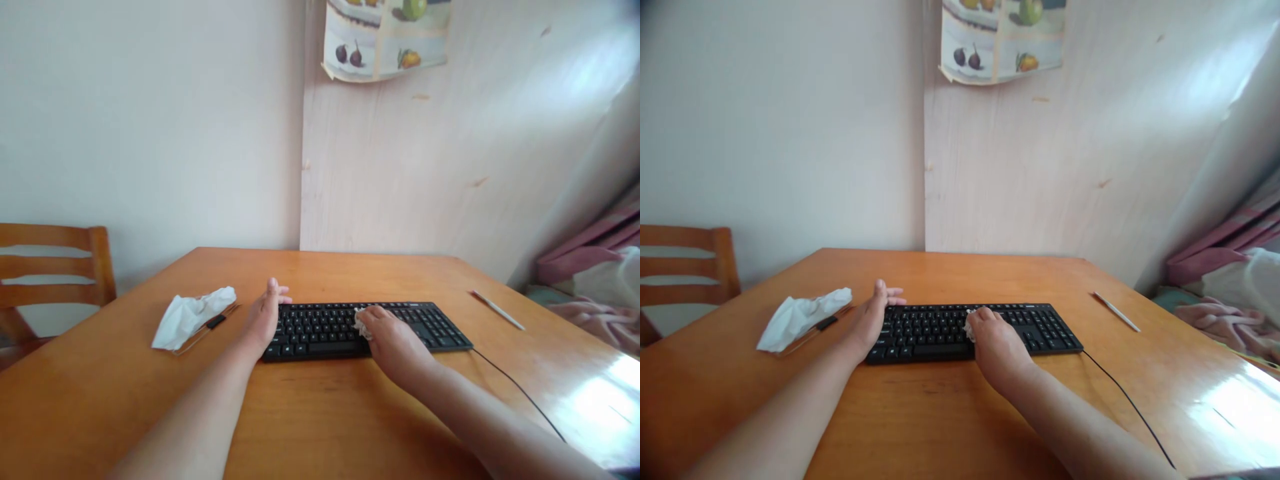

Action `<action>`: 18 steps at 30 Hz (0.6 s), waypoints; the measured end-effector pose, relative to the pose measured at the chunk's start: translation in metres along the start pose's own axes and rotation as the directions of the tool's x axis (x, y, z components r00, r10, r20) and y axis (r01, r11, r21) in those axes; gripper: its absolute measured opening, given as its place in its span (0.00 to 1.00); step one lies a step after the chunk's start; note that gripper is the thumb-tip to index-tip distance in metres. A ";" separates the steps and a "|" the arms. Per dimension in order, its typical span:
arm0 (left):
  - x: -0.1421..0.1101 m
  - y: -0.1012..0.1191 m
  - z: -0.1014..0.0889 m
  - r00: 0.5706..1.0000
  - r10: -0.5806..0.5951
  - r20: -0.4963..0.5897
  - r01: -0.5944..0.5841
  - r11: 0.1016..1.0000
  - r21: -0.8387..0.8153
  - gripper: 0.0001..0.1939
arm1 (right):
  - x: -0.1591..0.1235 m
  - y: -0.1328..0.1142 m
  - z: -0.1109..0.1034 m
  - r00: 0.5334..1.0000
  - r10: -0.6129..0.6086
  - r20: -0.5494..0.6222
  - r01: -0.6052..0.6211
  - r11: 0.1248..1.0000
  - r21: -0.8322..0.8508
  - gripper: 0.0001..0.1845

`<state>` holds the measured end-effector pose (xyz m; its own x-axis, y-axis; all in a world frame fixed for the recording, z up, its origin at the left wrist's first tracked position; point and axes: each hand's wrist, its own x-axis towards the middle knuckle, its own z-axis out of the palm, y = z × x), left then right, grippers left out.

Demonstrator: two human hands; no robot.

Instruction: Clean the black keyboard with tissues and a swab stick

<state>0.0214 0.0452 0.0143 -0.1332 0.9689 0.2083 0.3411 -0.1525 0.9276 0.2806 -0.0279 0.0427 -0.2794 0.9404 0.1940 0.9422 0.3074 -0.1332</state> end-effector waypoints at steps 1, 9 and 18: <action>0.000 -0.001 0.000 1.000 0.004 0.002 -0.004 1.000 -0.004 0.45 | 0.003 -0.010 0.001 1.000 -0.027 0.010 0.026 1.000 0.010 0.21; 0.006 -0.008 0.003 0.999 -0.027 0.032 0.028 0.999 -0.042 0.46 | 0.020 -0.093 0.015 0.943 -0.328 0.051 0.329 0.944 -0.009 0.16; 0.009 -0.007 0.000 0.998 -0.035 0.051 0.037 0.998 -0.055 0.48 | 0.020 -0.125 0.024 0.866 -0.500 0.030 0.501 0.862 -0.076 0.09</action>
<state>0.0178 0.0547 0.0095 -0.0972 0.9823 0.1600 0.2838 -0.1268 0.9505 0.1525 -0.0439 0.0405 -0.7185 0.6646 0.2051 0.6866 0.7249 0.0560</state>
